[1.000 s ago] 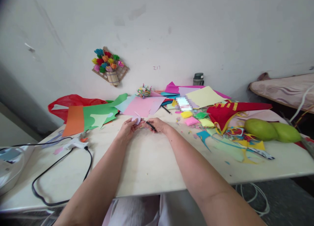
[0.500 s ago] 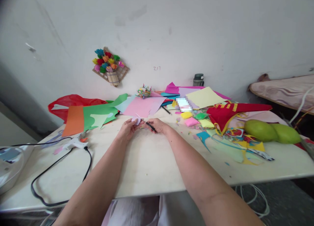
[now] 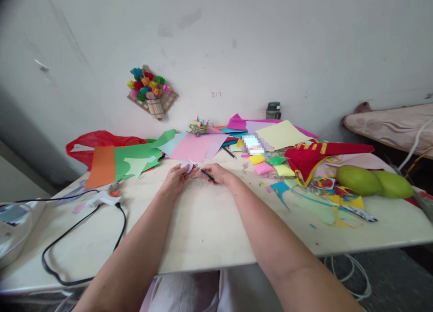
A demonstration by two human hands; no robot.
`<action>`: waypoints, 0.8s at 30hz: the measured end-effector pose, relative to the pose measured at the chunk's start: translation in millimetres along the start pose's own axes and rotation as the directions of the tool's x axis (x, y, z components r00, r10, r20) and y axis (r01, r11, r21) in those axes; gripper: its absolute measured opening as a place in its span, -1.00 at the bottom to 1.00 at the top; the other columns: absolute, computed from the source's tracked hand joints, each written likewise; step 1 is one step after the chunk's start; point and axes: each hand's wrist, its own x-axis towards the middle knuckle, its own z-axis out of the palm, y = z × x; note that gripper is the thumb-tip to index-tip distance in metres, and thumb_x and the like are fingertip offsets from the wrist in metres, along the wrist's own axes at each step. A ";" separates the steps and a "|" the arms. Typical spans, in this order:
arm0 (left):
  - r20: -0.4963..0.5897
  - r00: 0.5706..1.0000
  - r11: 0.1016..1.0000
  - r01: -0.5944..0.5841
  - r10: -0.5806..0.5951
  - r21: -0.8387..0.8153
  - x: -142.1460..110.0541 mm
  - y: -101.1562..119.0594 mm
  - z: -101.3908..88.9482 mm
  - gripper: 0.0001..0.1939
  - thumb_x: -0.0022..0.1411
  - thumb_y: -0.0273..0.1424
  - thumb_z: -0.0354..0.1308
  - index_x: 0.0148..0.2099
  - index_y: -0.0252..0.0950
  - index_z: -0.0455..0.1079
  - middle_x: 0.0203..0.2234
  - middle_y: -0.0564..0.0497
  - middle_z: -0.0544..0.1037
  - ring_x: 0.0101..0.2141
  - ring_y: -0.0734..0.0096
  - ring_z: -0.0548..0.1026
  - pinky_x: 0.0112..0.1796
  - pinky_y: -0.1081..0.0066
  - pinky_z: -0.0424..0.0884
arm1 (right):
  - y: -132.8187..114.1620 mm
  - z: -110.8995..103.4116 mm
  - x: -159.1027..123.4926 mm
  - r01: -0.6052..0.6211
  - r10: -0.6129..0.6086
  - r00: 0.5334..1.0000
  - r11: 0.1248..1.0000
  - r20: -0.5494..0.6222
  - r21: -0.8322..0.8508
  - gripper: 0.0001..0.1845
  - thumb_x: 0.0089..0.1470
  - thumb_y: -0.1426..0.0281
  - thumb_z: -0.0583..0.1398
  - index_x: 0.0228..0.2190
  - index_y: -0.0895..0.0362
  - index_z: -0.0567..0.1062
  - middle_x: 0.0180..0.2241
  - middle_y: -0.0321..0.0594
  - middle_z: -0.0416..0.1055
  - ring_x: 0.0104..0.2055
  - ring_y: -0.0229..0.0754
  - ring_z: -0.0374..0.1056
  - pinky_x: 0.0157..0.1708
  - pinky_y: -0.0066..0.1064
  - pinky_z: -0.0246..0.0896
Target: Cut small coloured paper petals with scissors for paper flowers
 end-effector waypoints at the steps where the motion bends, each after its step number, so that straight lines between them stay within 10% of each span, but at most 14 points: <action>1: -0.004 1.000 1.000 -0.001 0.001 0.004 0.0 0.2 0.2 -0.92 0.02 -0.55 0.18 -0.36 -0.44 0.36 -0.45 -0.14 0.53 -0.33 0.25 0.55 -0.20 0.26 0.48 | 0.4 0.0 0.3 -0.004 0.004 1.000 1.000 -0.002 0.018 -0.83 -0.12 0.36 0.20 -0.45 0.22 0.42 -0.73 -0.47 0.19 -0.76 -0.44 0.05 -0.78 -0.58 -0.11; 24: -0.169 0.984 0.983 0.027 -0.058 -0.182 3.3 0.9 5.2 -0.94 0.08 -0.59 0.13 -0.34 -0.44 0.40 -0.41 -0.10 0.53 -0.40 0.41 0.53 -0.37 0.50 0.48 | -17.6 16.2 -7.7 -0.054 0.053 0.995 0.998 -0.080 -0.016 -0.80 -0.02 0.30 0.18 -0.48 0.19 0.35 -0.72 -0.44 0.22 -0.78 -0.46 0.09 -0.82 -0.62 -0.16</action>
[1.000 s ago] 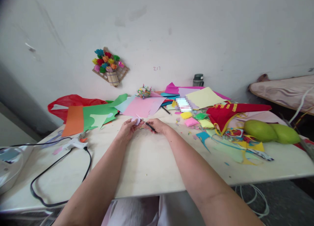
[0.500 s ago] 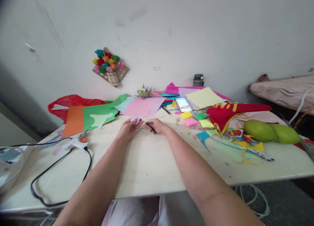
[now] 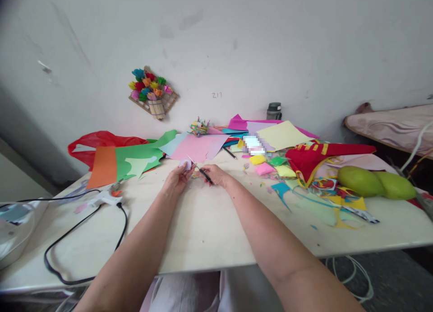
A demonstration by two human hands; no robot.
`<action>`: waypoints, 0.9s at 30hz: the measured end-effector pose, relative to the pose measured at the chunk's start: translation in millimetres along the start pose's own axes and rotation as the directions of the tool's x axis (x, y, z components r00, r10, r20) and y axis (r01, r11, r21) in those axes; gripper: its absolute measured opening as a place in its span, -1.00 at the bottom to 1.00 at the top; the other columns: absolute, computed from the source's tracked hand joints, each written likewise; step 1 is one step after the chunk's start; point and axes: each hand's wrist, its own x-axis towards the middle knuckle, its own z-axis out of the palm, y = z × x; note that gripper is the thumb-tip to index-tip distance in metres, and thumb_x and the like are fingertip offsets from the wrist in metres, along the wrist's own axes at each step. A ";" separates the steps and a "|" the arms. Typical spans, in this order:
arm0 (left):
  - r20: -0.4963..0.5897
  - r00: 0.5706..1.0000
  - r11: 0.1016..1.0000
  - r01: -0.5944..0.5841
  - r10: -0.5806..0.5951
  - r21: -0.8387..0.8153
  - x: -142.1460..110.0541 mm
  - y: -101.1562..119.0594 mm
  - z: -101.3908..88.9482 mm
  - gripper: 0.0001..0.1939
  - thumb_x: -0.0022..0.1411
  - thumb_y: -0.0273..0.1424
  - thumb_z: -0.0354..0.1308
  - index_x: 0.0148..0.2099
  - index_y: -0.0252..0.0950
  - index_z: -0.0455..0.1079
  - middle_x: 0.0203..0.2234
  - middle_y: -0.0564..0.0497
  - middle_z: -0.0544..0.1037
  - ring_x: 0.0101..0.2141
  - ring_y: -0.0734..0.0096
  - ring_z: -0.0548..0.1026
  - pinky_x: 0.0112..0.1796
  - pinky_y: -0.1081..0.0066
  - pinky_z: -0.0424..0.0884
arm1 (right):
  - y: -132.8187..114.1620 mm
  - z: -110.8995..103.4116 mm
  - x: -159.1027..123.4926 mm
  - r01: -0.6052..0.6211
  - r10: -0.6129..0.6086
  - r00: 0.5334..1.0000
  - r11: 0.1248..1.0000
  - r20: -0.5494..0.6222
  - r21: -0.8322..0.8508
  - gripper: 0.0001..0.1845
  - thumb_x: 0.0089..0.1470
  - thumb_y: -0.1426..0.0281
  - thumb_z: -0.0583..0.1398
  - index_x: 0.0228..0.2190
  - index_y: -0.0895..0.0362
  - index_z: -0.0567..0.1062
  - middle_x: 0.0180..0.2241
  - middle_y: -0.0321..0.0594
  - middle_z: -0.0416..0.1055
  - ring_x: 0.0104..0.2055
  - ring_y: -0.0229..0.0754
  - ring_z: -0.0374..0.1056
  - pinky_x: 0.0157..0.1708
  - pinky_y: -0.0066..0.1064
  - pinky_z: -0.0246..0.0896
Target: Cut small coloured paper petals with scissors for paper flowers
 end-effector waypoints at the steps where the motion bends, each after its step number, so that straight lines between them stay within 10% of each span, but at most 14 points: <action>1: -0.003 1.000 1.000 0.005 -0.005 -0.007 0.1 -0.1 0.3 -0.94 0.08 -0.59 0.13 -0.33 -0.44 0.40 -0.41 -0.10 0.53 -0.40 0.42 0.53 -0.38 0.51 0.48 | 0.3 0.7 0.3 0.002 -0.002 1.000 1.000 -0.006 0.003 -0.81 -0.02 0.30 0.19 -0.47 0.19 0.36 -0.73 -0.45 0.22 -0.79 -0.46 0.09 -0.81 -0.62 -0.15; 27: 0.011 1.000 0.999 0.026 -0.026 -0.026 -0.7 -1.9 1.8 -0.92 0.08 -0.60 0.09 -0.35 -0.45 0.41 -0.43 -0.13 0.55 -0.34 0.34 0.54 -0.38 0.47 0.49 | 4.8 6.6 7.5 0.077 -0.061 0.987 0.991 -0.145 0.106 -0.61 -0.29 0.39 0.34 -0.32 0.18 0.40 -0.63 -0.39 0.32 -0.68 -0.39 0.20 -0.77 -0.60 -0.07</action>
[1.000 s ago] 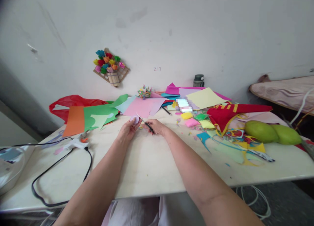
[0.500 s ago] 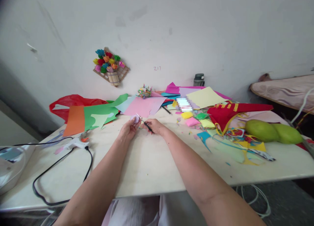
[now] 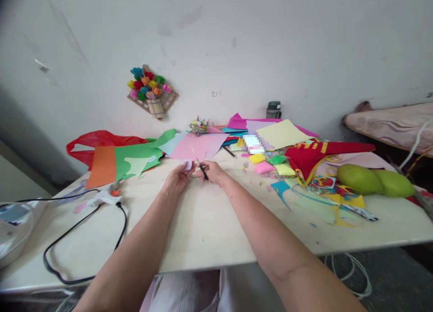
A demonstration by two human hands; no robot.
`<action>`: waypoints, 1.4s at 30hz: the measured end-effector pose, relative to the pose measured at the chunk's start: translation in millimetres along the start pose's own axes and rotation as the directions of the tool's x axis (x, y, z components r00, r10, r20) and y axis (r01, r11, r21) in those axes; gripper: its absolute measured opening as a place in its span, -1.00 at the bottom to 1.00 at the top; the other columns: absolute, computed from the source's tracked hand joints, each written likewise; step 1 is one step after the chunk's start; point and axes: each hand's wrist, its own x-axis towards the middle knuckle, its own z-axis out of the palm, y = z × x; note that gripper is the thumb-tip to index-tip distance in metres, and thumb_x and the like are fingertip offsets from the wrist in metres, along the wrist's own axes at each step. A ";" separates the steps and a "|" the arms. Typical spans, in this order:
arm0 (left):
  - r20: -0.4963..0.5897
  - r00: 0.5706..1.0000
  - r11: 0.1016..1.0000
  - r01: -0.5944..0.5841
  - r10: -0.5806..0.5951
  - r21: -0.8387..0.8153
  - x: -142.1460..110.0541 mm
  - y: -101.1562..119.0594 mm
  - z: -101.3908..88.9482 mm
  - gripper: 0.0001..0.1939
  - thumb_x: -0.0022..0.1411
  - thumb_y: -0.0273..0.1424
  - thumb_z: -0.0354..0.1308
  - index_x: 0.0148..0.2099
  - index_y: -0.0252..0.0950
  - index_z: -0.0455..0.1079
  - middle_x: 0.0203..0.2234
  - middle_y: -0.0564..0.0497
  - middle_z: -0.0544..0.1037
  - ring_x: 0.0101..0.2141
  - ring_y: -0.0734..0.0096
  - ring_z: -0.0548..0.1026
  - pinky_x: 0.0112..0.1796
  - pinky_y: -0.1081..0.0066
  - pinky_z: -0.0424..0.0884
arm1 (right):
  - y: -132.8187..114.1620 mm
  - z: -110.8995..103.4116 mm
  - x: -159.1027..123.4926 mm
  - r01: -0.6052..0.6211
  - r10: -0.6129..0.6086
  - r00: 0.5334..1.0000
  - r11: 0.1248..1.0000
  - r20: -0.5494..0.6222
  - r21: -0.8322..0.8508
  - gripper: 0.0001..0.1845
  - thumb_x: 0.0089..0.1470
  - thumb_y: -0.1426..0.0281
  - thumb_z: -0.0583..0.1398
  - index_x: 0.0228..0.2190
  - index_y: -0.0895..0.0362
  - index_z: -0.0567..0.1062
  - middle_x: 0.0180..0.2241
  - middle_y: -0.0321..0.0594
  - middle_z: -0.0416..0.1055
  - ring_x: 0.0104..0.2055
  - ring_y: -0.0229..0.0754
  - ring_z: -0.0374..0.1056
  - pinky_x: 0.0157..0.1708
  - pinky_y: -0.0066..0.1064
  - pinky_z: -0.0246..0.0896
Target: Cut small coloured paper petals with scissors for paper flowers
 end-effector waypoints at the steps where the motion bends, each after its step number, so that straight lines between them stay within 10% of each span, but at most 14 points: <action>1: 0.020 1.000 1.000 0.005 -0.005 0.019 -0.1 -0.6 -0.1 -0.91 0.08 -0.59 0.09 -0.33 -0.46 0.42 -0.43 -0.14 0.56 -0.35 0.34 0.54 -0.39 0.48 0.48 | -2.1 0.3 -1.1 0.015 -0.014 1.000 1.000 -0.019 0.018 -0.57 -0.30 0.39 0.35 -0.30 0.17 0.40 -0.59 -0.37 0.35 -0.65 -0.38 0.25 -0.76 -0.61 -0.06; 17: 0.190 0.981 0.952 -0.024 -0.037 0.306 0.4 -3.5 -2.0 -0.84 -0.17 -0.53 0.29 -0.57 -0.42 0.32 -0.55 -0.05 0.51 -0.46 0.42 0.50 -0.30 0.41 0.45 | -5.6 -3.3 7.0 0.143 -0.080 0.945 0.973 -0.318 0.180 -0.57 -0.39 0.39 0.30 -0.34 0.20 0.38 -0.67 -0.44 0.29 -0.67 -0.38 0.16 -0.63 -0.51 0.11; 25: 0.246 0.967 0.858 -0.068 -0.070 0.509 -3.6 0.8 -2.8 -0.73 -0.20 -0.38 0.35 -0.46 -0.42 0.38 -0.53 -0.06 0.53 -0.48 0.36 0.51 -0.35 0.36 0.44 | -6.7 -8.5 4.7 0.113 -0.100 0.980 0.992 -0.172 0.063 -0.58 -0.33 0.40 0.31 -0.31 0.19 0.40 -0.64 -0.43 0.30 -0.65 -0.38 0.19 -0.62 -0.52 0.13; 42: 0.221 0.974 0.942 -0.126 0.057 0.311 -2.2 2.6 -4.4 -0.78 -0.10 -0.43 0.29 -0.37 -0.43 0.38 -0.46 -0.05 0.54 -0.46 0.45 0.52 -0.37 0.48 0.46 | -5.7 -24.5 -4.8 -0.032 0.060 0.987 0.983 0.151 -0.180 -0.70 -0.03 0.18 0.19 -0.41 0.19 0.39 -0.65 -0.37 0.31 -0.73 -0.42 0.21 -0.84 -0.62 -0.12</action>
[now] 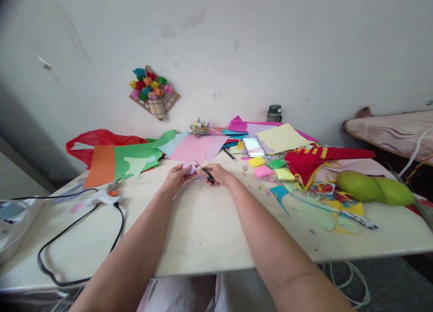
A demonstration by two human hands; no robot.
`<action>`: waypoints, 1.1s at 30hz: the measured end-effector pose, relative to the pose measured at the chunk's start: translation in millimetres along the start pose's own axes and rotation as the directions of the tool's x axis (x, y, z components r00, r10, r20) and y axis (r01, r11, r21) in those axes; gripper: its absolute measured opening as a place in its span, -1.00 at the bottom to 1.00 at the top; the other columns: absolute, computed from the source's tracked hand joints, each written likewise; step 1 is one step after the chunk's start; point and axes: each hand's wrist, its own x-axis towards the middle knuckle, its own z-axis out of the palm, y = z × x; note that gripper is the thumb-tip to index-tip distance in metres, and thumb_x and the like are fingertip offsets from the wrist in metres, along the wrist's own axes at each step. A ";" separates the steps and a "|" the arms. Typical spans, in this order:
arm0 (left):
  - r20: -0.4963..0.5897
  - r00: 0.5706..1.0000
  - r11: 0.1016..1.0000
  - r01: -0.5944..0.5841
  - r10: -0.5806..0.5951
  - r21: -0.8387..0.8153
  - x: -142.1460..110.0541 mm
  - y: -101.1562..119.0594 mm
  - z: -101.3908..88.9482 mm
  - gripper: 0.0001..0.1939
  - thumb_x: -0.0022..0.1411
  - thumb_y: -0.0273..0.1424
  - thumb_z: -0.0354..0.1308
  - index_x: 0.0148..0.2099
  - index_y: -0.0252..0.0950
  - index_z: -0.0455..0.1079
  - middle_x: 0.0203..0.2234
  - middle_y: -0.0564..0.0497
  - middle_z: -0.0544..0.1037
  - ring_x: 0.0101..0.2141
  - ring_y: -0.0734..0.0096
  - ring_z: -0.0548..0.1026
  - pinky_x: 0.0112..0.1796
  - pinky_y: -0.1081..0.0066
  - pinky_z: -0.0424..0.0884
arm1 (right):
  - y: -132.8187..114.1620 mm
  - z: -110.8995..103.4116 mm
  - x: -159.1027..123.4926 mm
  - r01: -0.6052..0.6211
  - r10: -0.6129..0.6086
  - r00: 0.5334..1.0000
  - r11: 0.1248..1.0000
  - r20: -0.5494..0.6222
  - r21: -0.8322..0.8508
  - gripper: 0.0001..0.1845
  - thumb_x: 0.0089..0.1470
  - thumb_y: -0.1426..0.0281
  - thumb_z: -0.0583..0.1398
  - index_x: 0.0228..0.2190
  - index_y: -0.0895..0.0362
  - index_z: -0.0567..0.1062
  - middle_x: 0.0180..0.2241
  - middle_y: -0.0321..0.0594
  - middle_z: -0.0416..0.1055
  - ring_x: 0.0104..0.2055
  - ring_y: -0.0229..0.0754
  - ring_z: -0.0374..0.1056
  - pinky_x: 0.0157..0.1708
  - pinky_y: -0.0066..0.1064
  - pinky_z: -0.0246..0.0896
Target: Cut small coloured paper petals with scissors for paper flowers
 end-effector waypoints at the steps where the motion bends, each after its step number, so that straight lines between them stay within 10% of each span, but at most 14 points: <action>1: -0.004 1.000 1.000 0.008 -0.008 0.002 -0.3 0.3 0.4 -0.79 -0.09 -0.44 0.29 -0.37 -0.43 0.38 -0.48 -0.05 0.54 -0.47 0.45 0.51 -0.38 0.48 0.46 | 0.0 -0.4 -0.1 -0.013 0.013 1.000 1.000 0.002 0.003 -0.71 -0.02 0.19 0.19 -0.40 0.19 0.38 -0.66 -0.38 0.30 -0.74 -0.42 0.20 -0.84 -0.62 -0.12; 33: -0.091 0.993 0.994 0.065 -0.073 -0.089 1.8 0.9 1.2 -0.96 0.01 -0.59 0.17 -0.45 -0.45 0.36 -0.53 -0.07 0.51 -0.45 0.39 0.52 -0.25 0.31 0.50 | -3.9 2.4 -1.8 -0.044 0.044 0.999 0.999 0.027 -0.006 -0.74 -0.02 0.27 0.19 -0.55 0.18 0.30 -0.75 -0.44 0.22 -0.79 -0.47 0.09 -0.82 -0.64 -0.17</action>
